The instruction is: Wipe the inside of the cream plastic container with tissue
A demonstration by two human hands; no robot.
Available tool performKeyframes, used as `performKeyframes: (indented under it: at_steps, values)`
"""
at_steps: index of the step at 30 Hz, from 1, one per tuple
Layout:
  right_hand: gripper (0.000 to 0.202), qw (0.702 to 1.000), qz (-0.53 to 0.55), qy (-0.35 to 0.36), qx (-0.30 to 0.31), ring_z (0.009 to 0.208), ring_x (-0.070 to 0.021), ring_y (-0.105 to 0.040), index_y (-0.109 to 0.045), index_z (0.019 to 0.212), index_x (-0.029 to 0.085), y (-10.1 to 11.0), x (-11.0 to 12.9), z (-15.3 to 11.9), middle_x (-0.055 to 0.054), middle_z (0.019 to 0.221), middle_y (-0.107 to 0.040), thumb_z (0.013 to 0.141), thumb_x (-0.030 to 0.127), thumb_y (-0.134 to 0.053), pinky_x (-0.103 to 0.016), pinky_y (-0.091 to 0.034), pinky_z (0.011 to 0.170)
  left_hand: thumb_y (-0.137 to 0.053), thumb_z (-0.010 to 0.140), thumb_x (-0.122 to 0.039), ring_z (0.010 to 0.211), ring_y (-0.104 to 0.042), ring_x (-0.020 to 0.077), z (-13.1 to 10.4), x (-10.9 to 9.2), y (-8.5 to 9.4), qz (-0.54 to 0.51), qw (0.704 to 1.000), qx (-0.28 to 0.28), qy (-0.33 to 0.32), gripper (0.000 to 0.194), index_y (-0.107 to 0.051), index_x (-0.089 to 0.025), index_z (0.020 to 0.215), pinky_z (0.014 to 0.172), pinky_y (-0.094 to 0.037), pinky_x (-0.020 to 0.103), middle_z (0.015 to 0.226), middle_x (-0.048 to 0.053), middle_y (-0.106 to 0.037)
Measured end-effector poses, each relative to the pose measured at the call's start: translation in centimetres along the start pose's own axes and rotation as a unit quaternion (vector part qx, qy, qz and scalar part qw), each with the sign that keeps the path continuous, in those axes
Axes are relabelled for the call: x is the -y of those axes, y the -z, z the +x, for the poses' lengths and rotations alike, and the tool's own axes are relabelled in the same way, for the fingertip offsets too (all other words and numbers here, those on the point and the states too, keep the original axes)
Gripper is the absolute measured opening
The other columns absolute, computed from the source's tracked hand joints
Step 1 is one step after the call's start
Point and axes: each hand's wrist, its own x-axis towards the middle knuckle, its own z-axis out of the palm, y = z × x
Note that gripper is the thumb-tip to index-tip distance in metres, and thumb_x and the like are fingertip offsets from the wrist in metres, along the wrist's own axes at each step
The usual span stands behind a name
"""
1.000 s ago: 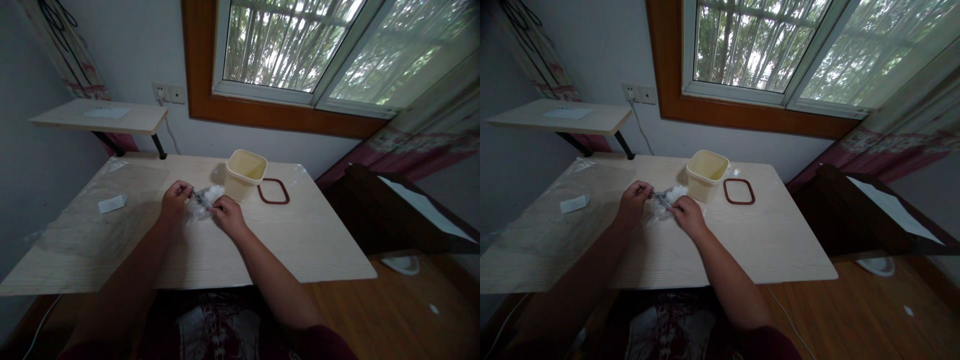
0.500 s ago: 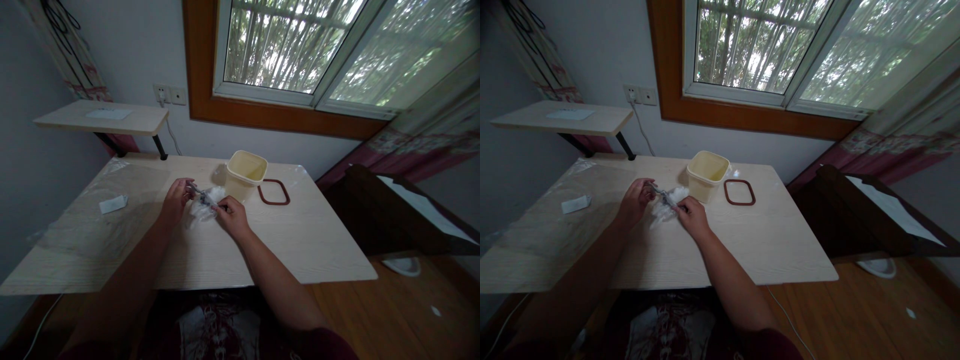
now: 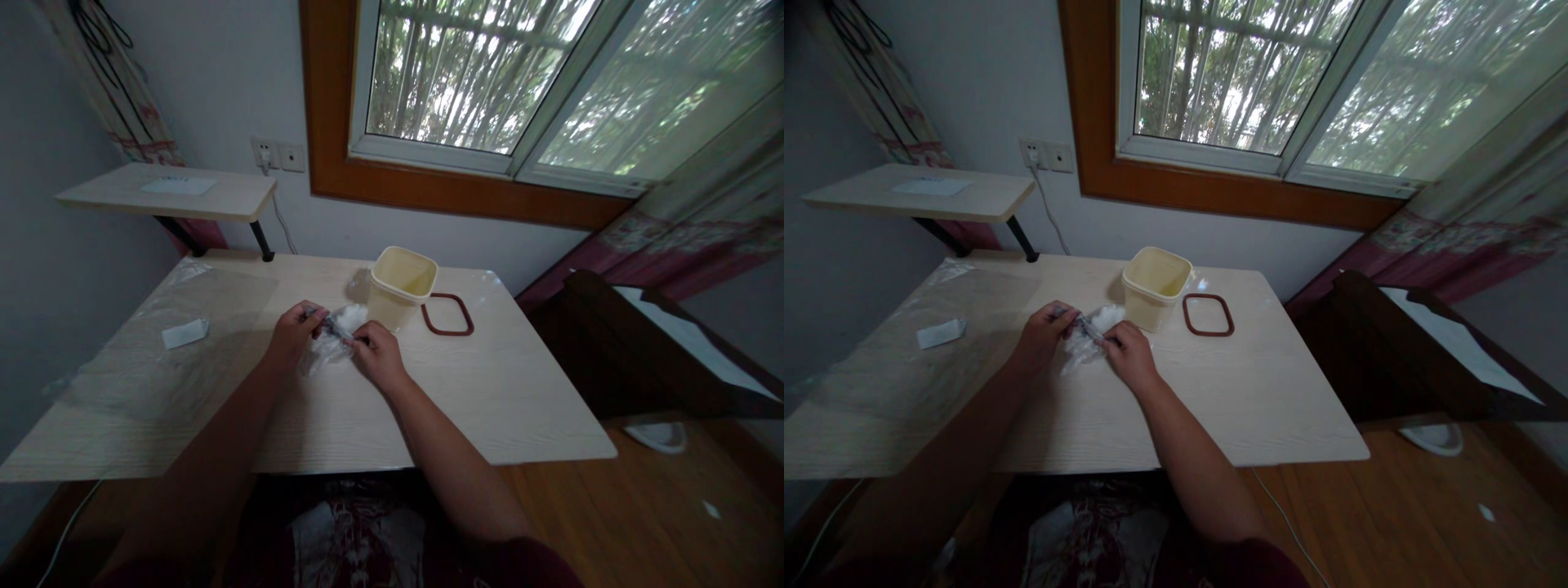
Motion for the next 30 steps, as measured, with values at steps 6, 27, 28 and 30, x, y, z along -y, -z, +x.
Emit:
performKeyframes:
  at_steps: [6, 27, 28, 30]
  values:
    - [0.018, 0.999, -0.01, 0.028, 0.034, 0.078, -0.0205, -0.059, -0.064, 0.079, 0.023, -0.1, 0.2, 0.2, -0.003, 0.077, -0.064, 0.094, 0.032, -0.066, -0.033, -0.046, 0.073, -0.069, 0.08, -0.04, 0.052, -0.046, 0.0112, 0.1, 0.1, 0.4, 0.043, 0.998, -0.034, 0.011, 0.023, -0.067, -0.017, 0.08, 0.051, -0.035, 0.024, 0.057, -0.003, -0.055]
    - [0.014, 1.0, -0.015, -0.009, 0.002, 0.08, -0.0203, -0.061, -0.065, 0.081, 0.024, 0.0, -0.7, -0.4, -0.003, 0.079, -0.064, 0.092, 0.032, -0.068, -0.033, -0.049, 0.074, -0.062, 0.089, -0.038, 0.066, -0.055, 0.0104, 1.7, 1.2, 2.0, -0.052, 0.974, -0.202, -0.09, 0.022, -0.066, -0.018, 0.097, 0.059, -0.044, 0.022, 0.084, 0.002, -0.062]
    - [0.015, 1.0, -0.017, -0.014, 0.002, 0.08, -0.0202, -0.061, -0.065, 0.081, 0.024, 0.0, -0.6, -0.4, -0.003, 0.079, -0.064, 0.092, 0.033, -0.067, -0.033, -0.049, 0.074, -0.061, 0.09, -0.037, 0.072, -0.058, 0.0116, 1.6, 1.1, 2.1, -0.028, 0.972, -0.208, -0.108, 0.023, -0.066, -0.019, 0.103, 0.064, -0.047, 0.023, 0.092, 0.004, -0.064]
    - [0.015, 1.0, -0.017, -0.02, 0.002, 0.079, -0.0201, -0.061, -0.065, 0.08, 0.024, 0.0, -0.5, -0.3, -0.003, 0.078, -0.064, 0.092, 0.033, -0.067, -0.033, -0.049, 0.074, -0.061, 0.09, -0.036, 0.089, -0.062, 0.0154, 1.2, 0.7, 2.0, 0.046, 0.968, -0.187, -0.161, 0.027, -0.067, -0.021, 0.111, 0.077, -0.052, 0.028, 0.109, 0.007, -0.064]
